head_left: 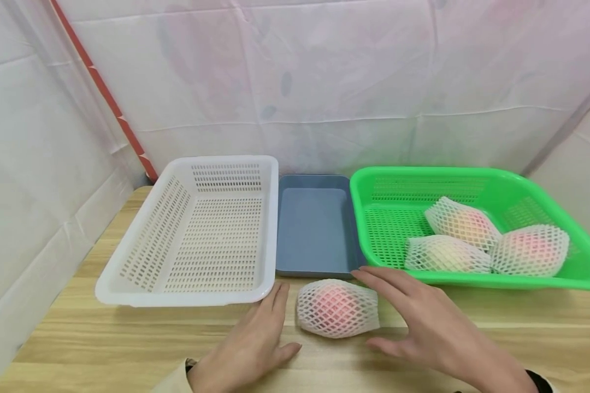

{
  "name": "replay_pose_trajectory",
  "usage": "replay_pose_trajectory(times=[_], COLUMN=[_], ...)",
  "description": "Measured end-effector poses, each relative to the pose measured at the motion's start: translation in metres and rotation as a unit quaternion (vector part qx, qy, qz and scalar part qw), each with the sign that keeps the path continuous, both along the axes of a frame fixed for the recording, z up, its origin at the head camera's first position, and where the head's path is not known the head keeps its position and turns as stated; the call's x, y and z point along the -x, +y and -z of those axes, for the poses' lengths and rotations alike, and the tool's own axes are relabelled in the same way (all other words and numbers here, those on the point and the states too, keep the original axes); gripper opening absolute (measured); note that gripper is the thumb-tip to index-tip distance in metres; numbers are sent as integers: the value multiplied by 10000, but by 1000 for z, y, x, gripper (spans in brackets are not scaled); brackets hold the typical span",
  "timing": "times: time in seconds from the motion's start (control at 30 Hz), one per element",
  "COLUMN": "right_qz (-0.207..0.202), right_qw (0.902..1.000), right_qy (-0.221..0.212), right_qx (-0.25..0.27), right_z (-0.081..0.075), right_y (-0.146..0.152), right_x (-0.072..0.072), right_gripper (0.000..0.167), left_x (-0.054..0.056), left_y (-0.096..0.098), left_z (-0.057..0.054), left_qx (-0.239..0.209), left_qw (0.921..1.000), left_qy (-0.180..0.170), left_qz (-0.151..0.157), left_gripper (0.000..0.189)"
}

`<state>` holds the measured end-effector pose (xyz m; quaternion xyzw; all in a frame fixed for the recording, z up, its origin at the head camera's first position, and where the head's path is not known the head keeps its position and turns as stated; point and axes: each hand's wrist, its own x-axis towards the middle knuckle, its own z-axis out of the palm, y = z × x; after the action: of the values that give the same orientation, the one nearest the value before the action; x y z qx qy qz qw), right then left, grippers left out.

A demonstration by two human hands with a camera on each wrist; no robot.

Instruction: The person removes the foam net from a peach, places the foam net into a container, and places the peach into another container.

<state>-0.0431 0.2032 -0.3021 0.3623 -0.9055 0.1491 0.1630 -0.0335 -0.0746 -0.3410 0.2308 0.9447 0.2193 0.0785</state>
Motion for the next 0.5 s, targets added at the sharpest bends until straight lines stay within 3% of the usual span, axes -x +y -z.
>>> replay_pose_trajectory(times=[0.5], right_qz=[140], right_qw=[9992], right_qy=[-356], right_qx=[-111], right_z=[7], right_y=[-2], right_x=[2], right_gripper=[93], left_x=[0], left_y=[0], left_z=[-1], left_qx=[121], left_qw=[9996], left_qy=[250], left_qz=[24], left_gripper=[91])
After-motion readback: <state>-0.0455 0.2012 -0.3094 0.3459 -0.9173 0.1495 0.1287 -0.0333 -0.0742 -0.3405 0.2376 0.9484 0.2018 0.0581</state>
